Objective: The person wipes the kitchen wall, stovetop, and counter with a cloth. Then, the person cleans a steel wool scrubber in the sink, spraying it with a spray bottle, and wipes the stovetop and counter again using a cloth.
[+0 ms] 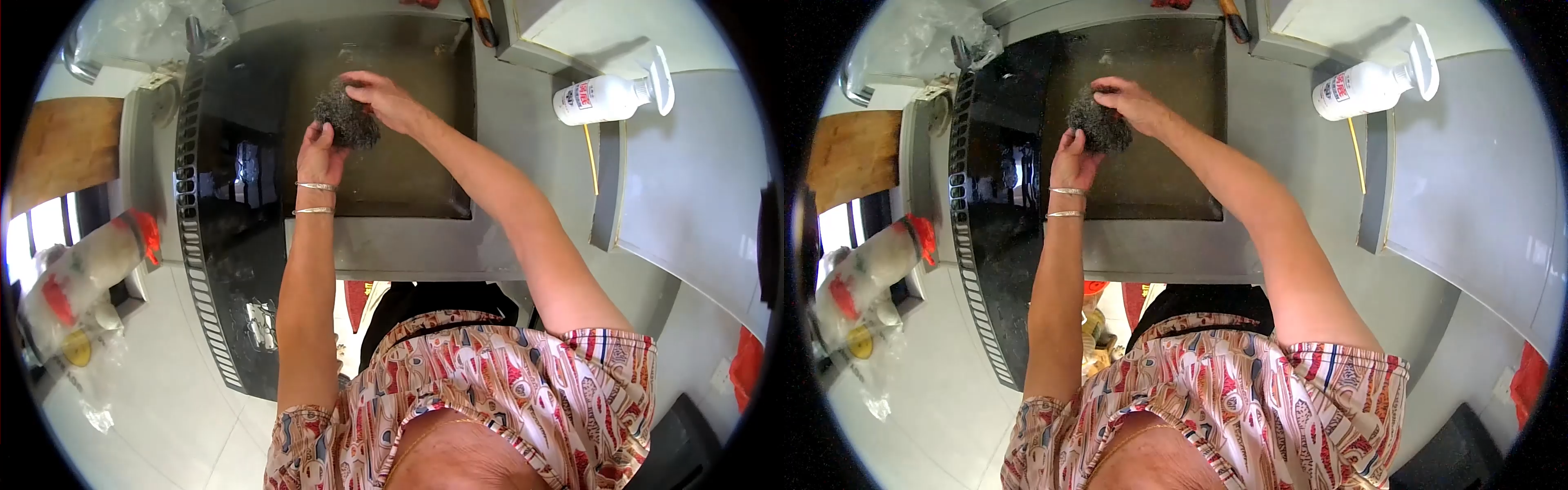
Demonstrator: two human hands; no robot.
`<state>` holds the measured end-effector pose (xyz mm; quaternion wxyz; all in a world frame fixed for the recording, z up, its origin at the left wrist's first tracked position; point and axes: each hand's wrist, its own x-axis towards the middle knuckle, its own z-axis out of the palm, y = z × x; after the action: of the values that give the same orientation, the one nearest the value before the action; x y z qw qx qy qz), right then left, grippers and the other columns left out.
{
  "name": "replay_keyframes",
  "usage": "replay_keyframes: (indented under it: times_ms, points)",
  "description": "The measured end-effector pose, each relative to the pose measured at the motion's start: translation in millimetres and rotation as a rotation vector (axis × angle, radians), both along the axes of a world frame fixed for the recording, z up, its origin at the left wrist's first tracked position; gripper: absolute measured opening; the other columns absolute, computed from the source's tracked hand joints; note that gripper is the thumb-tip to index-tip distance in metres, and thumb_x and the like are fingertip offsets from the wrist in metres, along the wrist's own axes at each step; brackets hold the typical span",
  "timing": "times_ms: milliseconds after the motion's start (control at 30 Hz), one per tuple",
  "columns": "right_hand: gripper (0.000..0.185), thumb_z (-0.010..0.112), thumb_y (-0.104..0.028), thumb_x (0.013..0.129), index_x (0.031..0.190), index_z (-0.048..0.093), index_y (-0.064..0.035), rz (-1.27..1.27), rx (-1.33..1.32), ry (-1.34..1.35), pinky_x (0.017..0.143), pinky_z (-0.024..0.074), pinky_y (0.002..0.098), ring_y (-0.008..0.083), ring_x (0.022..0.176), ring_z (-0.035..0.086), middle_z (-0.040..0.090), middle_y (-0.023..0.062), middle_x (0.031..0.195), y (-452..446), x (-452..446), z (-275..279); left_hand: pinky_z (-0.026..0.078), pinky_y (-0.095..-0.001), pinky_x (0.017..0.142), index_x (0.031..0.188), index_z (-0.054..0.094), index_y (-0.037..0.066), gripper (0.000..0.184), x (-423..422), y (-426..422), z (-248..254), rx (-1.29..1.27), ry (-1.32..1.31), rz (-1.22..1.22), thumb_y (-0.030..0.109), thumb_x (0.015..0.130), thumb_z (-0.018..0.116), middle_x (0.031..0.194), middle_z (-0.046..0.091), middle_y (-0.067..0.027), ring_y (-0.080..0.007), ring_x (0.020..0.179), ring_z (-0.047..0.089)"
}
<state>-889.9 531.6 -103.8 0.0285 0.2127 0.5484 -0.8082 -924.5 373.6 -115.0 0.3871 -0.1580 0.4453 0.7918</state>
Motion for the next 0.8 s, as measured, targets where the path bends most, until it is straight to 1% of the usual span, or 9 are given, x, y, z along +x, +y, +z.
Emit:
replay_keyframes:
  times_ms: [133, 233, 400, 467, 567, 633, 700, 767, 800]
  points:
    - [0.043, 0.058, -0.011, 0.079, 0.120, 0.045, -0.0044, -0.016, 0.318, 0.169, 0.078, 0.0428, 0.0342, 0.0212, 0.094, 0.052, 0.055, 0.0061, 0.101, -20, 5, 2, 0.041, -0.0481, 0.086, 0.114, 0.044, 0.009, 0.025, 3, 8, 9, 0.027, 0.030, -0.018, 0.010, 0.089, 0.049, 0.111, 0.053, -0.0063, -0.0225, 0.102, 0.051]
    - [0.047, 0.058, -0.008, 0.077, 0.120, 0.043, -0.0044, 0.004, 0.757, 0.171, 0.079, 0.0434, 0.0373, 0.0293, 0.095, 0.054, 0.056, 0.0137, 0.101, -31, 2, -8, 0.046, -0.0313, 0.078, 0.107, 0.050, 0.003, 0.025, 13, 20, -4, -0.106, 0.077, 0.032, 0.002, 0.083, 0.056, 0.099, 0.057, -0.0056, -0.0162, 0.090, 0.055]
    - [0.032, 0.050, -0.024, 0.083, 0.108, 0.056, -0.0048, 0.334, 1.165, -0.097, 0.076, 0.0440, 0.0418, 0.0372, 0.087, 0.056, 0.060, 0.0218, 0.090, 2, -7, -47, 0.050, -0.0370, 0.070, 0.107, 0.050, 0.004, 0.027, 7, 10, -39, -0.316, 0.038, -0.142, 0.009, 0.083, 0.059, 0.100, 0.055, -0.0079, -0.0204, 0.090, 0.054]
    - [0.037, 0.044, -0.034, 0.086, 0.102, 0.060, -0.0057, 0.074, 0.892, -0.579, 0.077, 0.0451, 0.0414, 0.0349, 0.085, 0.059, 0.061, 0.0211, 0.086, 39, -9, -51, 0.049, -0.0431, 0.069, 0.110, 0.049, 0.003, 0.030, -1, 4, -44, -0.552, -0.181, -0.206, 0.014, 0.084, 0.058, 0.105, 0.053, -0.0120, -0.0261, 0.092, 0.053]
    - [0.040, 0.046, -0.039, 0.085, 0.105, 0.060, -0.0071, -0.032, 1.005, -0.707, 0.080, 0.0452, 0.0398, 0.0330, 0.087, 0.059, 0.062, 0.0187, 0.093, 71, -2, -72, 0.049, -0.0498, 0.069, 0.112, 0.048, 0.003, 0.037, -4, 3, -44, -0.610, -0.347, -0.185, 0.022, 0.083, 0.059, 0.110, 0.051, -0.0145, -0.0303, 0.097, 0.051]
    - [0.036, 0.051, -0.035, 0.084, 0.103, 0.060, -0.0059, -0.404, 1.202, -0.771, 0.079, 0.0454, 0.0411, 0.0308, 0.085, 0.060, 0.063, 0.0146, 0.092, 55, 8, -112, 0.049, -0.0498, 0.069, 0.112, 0.048, 0.003, 0.039, 0, 7, -46, -0.684, -0.367, -0.193, 0.025, 0.082, 0.060, 0.111, 0.051, -0.0141, -0.0303, 0.097, 0.051]
    - [0.026, 0.055, -0.026, 0.084, 0.099, 0.059, -0.0048, -0.662, 0.599, -0.521, 0.070, 0.0479, 0.0391, 0.0260, 0.080, 0.060, 0.062, 0.0094, 0.087, 18, -7, -161, 0.050, -0.0463, 0.066, 0.112, 0.048, 0.003, 0.041, 6, 19, -49, -0.780, -0.318, -0.254, 0.025, 0.080, 0.062, 0.112, 0.050, -0.0120, -0.0297, 0.095, 0.053]
    - [0.018, 0.055, -0.018, 0.083, 0.094, 0.059, -0.0035, -0.256, -0.278, -0.531, 0.061, 0.0483, 0.0331, 0.0199, 0.074, 0.060, 0.061, 0.0061, 0.082, -3, -10, -80, 0.049, -0.0461, 0.068, 0.107, 0.050, 0.003, 0.034, 0, 18, -95, -0.745, -0.357, -0.256, 0.023, 0.081, 0.060, 0.107, 0.053, -0.0129, -0.0293, 0.091, 0.054]
    - [0.018, 0.055, -0.018, 0.083, 0.094, 0.059, -0.0035, -0.256, -0.278, -0.529, 0.061, 0.0483, 0.0331, 0.0199, 0.074, 0.060, 0.061, 0.0061, 0.082, -7, -12, -53, 0.049, -0.0459, 0.069, 0.102, 0.053, 0.003, 0.028, -3, 16, -131, -0.707, -0.391, -0.261, 0.022, 0.082, 0.059, 0.101, 0.055, -0.0138, -0.0288, 0.087, 0.056]
